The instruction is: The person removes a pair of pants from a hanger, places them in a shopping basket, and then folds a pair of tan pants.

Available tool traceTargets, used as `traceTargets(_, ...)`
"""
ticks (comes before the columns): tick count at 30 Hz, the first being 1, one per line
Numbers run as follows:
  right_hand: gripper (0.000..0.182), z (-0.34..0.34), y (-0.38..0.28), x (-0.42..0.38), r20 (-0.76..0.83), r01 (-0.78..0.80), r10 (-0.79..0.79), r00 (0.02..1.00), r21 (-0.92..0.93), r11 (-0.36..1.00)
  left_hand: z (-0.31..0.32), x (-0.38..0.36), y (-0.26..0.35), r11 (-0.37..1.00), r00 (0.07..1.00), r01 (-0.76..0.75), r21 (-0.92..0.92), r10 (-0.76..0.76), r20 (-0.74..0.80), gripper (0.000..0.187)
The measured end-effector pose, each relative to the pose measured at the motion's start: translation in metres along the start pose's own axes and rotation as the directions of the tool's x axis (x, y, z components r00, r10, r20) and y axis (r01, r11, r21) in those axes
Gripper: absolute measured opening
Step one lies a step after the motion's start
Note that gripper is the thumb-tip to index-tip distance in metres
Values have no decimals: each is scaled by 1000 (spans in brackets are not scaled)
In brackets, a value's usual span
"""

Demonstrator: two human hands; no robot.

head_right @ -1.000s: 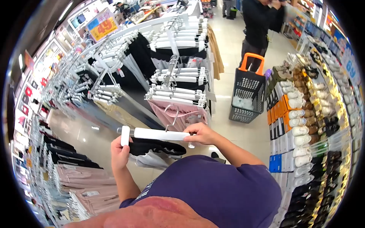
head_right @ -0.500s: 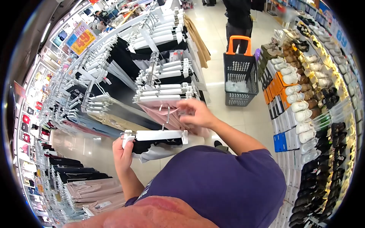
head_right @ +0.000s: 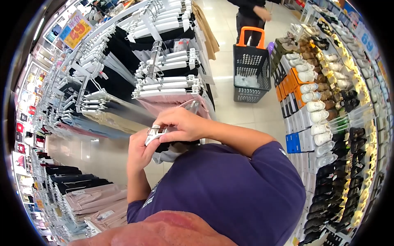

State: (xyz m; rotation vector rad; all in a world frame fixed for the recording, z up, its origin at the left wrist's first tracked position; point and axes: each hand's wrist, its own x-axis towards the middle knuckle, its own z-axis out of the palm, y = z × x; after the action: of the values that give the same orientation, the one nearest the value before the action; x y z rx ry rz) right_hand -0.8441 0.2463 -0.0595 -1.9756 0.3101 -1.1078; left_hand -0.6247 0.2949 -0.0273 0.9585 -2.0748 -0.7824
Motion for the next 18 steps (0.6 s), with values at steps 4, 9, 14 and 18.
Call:
traceTargets(4, 30, -1, 3, 2, -74, 78, -77, 994, 4, 997, -6, 9, 6, 1000, 999, -22, 4, 21, 40, 14)
traceTargets(9, 20, -28, -2, 8, -191, 44, -31, 981, 65, 997, -38, 26, 31, 992, 978, -100, 76, 84, 192, 26)
traceTargets(14, 21, -62, -10, 16, -205, -73, 85, 975, 62, 995, -66, 39, 52, 978, 944, -183, 102, 146, 296, 26)
traceTargets(18, 14, -66, -19, 31, -258, 67, -110, 960, -169, 983, -77, 48, 46, 946, 925, -294, 139, 245, 290, 25)
